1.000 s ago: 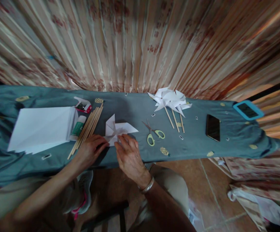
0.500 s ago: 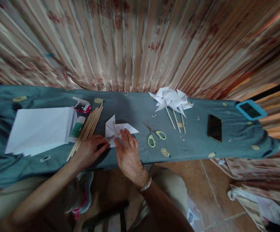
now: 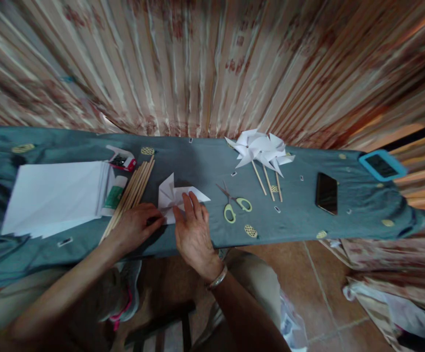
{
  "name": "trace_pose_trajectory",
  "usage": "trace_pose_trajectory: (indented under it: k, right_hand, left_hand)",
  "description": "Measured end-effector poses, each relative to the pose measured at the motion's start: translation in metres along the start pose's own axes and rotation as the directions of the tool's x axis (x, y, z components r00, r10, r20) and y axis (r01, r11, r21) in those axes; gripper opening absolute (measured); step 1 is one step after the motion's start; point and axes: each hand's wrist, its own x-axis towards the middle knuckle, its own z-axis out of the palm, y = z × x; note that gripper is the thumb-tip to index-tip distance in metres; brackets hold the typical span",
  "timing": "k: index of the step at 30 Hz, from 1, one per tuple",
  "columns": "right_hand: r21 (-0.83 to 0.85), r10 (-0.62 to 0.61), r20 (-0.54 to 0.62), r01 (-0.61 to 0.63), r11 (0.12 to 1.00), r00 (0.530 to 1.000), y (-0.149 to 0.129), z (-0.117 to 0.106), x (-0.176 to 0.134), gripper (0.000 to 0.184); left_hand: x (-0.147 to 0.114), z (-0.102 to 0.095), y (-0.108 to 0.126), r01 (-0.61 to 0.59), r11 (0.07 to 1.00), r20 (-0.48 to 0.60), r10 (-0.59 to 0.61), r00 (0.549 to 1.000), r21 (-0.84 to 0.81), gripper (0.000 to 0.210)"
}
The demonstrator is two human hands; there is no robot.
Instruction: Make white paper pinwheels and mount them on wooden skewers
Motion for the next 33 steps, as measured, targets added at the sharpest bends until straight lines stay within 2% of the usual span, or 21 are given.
trace_pose_trajectory:
  k: [15,25,33]
  right_hand:
    - [-0.025,0.022,0.017,-0.022,0.999,1.0,-0.0034,0.0008,0.0043,0.04]
    - [-0.046,0.022,-0.004,-0.023,0.999,1.0,-0.0007,0.0025,0.0052,0.04]
    - [-0.052,0.036,0.044,-0.034,0.998,0.998,-0.0025,0.0047,0.0065,0.039]
  left_hand:
    - [0.0047,-0.0064,0.0037,0.034,0.999,0.072,-0.037,0.997,0.04,0.021]
    - [0.0056,-0.0074,0.0044,0.023,0.999,0.072,-0.025,0.997,0.026,0.021]
    - [0.0063,-0.0067,0.003,0.023,0.999,0.081,-0.025,0.996,0.027,0.022]
